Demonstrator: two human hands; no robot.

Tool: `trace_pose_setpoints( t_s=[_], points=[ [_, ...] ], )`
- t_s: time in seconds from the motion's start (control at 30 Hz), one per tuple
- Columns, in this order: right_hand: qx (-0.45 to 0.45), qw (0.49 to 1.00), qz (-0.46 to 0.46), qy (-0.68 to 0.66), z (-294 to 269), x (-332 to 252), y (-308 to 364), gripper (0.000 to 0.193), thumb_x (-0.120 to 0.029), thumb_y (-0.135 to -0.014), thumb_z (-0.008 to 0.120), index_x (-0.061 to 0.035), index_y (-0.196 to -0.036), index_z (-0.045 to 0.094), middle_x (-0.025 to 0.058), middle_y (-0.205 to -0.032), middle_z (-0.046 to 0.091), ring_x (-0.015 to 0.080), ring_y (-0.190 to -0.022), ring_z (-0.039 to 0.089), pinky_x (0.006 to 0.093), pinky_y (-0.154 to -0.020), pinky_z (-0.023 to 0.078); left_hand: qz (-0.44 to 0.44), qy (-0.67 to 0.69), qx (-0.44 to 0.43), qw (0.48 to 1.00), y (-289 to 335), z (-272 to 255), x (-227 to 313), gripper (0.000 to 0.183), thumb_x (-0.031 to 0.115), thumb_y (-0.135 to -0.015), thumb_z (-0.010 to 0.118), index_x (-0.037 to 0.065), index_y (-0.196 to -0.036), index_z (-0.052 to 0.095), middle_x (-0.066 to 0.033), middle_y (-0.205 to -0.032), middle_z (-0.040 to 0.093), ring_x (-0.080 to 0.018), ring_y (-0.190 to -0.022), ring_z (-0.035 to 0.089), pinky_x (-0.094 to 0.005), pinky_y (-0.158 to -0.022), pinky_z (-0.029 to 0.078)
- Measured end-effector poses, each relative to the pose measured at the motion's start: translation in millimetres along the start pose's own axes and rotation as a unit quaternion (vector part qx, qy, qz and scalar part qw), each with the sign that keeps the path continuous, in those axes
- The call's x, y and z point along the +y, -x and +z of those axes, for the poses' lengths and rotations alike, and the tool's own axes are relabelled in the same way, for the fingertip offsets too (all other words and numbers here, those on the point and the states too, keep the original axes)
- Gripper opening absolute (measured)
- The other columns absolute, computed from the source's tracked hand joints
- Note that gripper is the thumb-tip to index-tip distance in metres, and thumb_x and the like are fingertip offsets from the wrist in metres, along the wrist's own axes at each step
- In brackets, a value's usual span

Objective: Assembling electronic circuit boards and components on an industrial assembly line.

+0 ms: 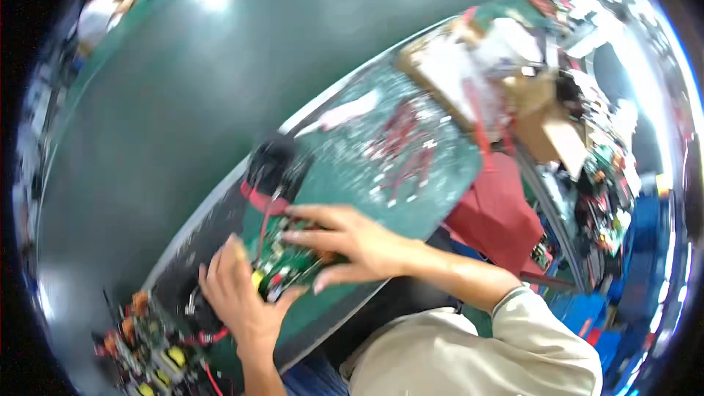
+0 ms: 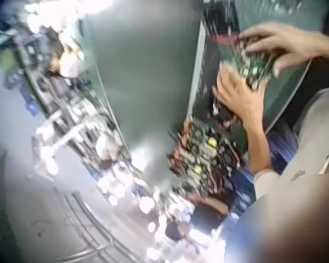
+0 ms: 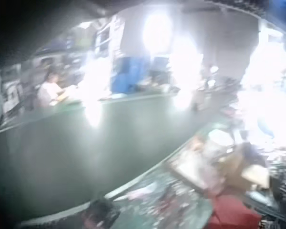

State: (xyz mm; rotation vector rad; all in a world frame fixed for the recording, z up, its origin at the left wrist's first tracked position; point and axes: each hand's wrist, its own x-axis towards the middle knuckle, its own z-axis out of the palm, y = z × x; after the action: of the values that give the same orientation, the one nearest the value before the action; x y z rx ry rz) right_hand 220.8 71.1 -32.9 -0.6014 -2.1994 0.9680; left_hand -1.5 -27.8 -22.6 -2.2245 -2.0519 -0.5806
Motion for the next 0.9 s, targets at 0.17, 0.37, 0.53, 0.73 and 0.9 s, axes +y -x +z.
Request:
trace_pose_setpoints(
  t_s=[0.17,0.37,0.53,0.73,0.9],
  points=[
    [0.203,0.955,0.122,0.178,-136.8,-32.4,68.0,0.044,0.006,-0.083,0.058,-0.0029,-0.125,0.062,0.0158,-0.117,0.068,0.033,-0.103,0.067,0.0368,-0.09,0.054,-0.012,-0.006,0.004,1.0,7.2,-2.5,0.8,0.113,0.068,-0.062,0.077,0.001,-0.146,0.04,-0.0175,-0.13,0.054,-0.0386,-0.121,0.048,-0.057,-0.106,0.033],
    [0.048,0.801,0.194,0.564,-196.8,12.1,121.4,0.053,-0.004,-0.079,0.067,-0.0158,-0.13,0.061,0.0184,-0.141,0.051,0.0432,-0.131,0.046,0.0483,-0.108,0.04,-0.03,0.095,-0.008,0.995,-17.4,-14.1,7.4,0.118,0.063,-0.058,0.082,0.001,-0.148,0.038,-0.0168,-0.129,0.058,-0.0363,-0.121,0.049,-0.0523,-0.105,0.036],
    [0.274,0.913,0.18,0.242,-211.3,40.8,98.4,0.024,-0.01,-0.087,0.07,-0.0038,-0.11,0.066,0.0167,-0.122,0.064,0.0306,-0.116,0.061,0.0391,-0.097,0.049,-0.05,0.245,0.169,0.953,-4.2,0.5,-23.5,0.08,0.04,-0.079,0.079,-0.002,-0.14,0.049,-0.017,-0.118,0.066,-0.0336,-0.111,0.058,-0.0441,-0.096,0.046],
    [0.416,0.852,0.217,0.232,-222.1,95.0,76.7,0.021,-0.019,-0.087,0.073,-0.0025,-0.099,0.072,0.0148,-0.096,0.071,0.029,-0.091,0.067,0.0367,-0.084,0.052,0.034,0.192,0.138,0.971,-13.0,9.2,-11.7,0.048,0.007,-0.085,0.071,-0.001,-0.13,0.058,-0.0182,-0.113,0.066,-0.0331,-0.103,0.062,-0.0424,-0.093,0.049],
    [0.435,0.863,0.192,0.168,-220.6,108.0,83.2,0.022,-0.015,-0.086,0.071,0.0006,-0.102,0.071,0.0125,-0.092,0.072,0.0211,-0.085,0.068,0.0322,-0.08,0.053,0.002,0.208,0.148,0.967,-9.7,10.1,-17.6,0.044,0.005,-0.086,0.069,-0.003,-0.128,0.059,-0.0174,-0.114,0.065,-0.0313,-0.105,0.062,-0.0417,-0.092,0.049]
  ],
)
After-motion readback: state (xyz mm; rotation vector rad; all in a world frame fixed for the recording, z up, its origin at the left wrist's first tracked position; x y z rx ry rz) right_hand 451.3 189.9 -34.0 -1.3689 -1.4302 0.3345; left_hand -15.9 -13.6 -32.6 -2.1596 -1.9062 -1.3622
